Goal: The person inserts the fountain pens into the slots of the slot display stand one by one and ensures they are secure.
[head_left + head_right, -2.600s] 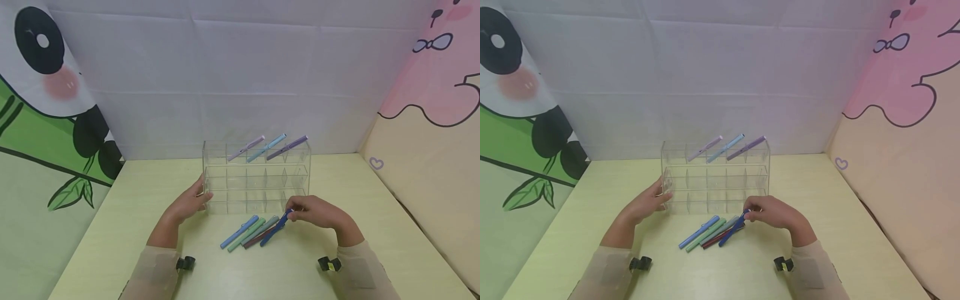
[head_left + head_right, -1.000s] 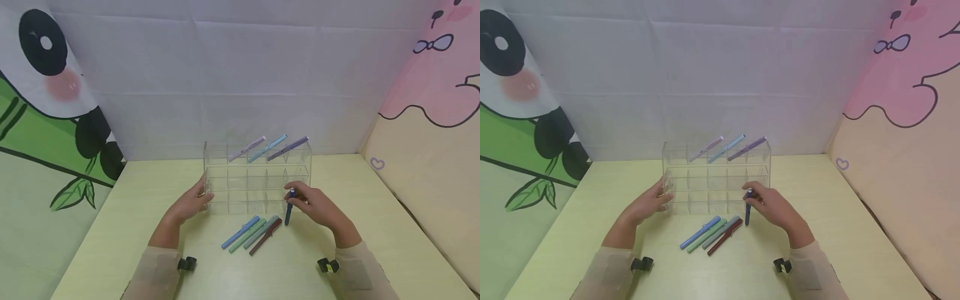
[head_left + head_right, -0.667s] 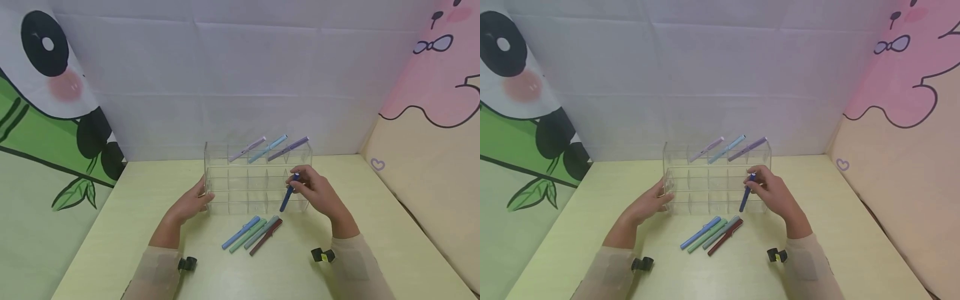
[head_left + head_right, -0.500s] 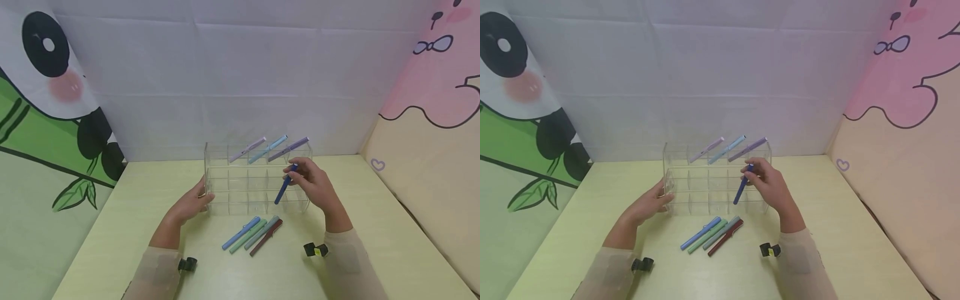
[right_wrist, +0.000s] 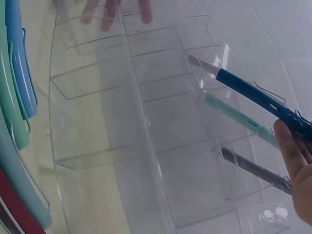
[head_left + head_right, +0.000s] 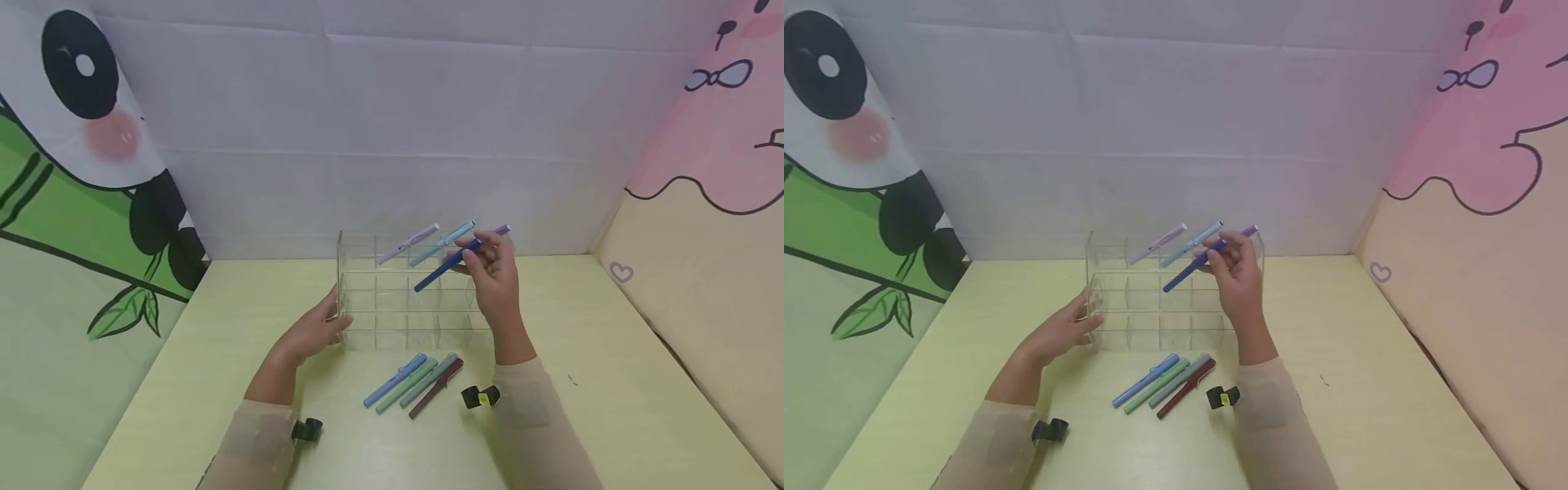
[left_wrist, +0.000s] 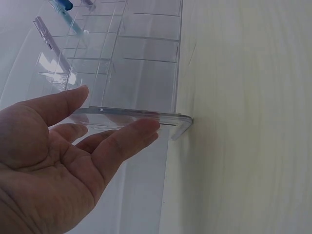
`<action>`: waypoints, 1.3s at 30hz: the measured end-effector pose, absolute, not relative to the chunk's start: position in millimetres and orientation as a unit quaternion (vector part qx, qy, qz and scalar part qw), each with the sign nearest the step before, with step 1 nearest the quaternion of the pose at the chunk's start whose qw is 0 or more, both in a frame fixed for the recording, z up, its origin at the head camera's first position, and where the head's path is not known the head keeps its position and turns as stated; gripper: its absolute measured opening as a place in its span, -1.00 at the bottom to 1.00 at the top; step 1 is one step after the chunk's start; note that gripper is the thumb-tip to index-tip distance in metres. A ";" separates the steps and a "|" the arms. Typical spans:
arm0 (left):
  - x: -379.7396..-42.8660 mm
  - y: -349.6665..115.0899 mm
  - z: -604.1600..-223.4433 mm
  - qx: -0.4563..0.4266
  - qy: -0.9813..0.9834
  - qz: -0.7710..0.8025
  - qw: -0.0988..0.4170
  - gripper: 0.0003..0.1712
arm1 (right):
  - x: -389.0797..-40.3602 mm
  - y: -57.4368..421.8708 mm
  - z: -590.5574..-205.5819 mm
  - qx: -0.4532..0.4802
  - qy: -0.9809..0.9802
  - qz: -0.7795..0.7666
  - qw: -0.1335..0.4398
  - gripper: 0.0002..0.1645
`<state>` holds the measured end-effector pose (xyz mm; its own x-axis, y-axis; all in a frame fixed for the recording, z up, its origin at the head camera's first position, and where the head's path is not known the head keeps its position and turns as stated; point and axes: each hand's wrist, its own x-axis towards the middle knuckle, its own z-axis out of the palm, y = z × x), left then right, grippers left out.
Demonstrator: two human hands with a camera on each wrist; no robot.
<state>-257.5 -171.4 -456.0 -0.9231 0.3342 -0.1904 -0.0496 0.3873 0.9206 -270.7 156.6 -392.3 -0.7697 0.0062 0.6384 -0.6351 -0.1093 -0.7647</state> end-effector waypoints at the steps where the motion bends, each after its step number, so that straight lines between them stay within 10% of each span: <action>1: -257.5 -171.5 -456.3 0.088 0.815 0.546 0.175 -0.07 | -271.7 153.0 -394.3 0.249 -0.622 0.706 0.232 -0.57; 39: -257.4 -171.5 -454.2 0.094 0.814 0.546 0.174 -0.08 | -253.5 115.3 -401.2 0.201 -0.762 0.588 0.181 -0.68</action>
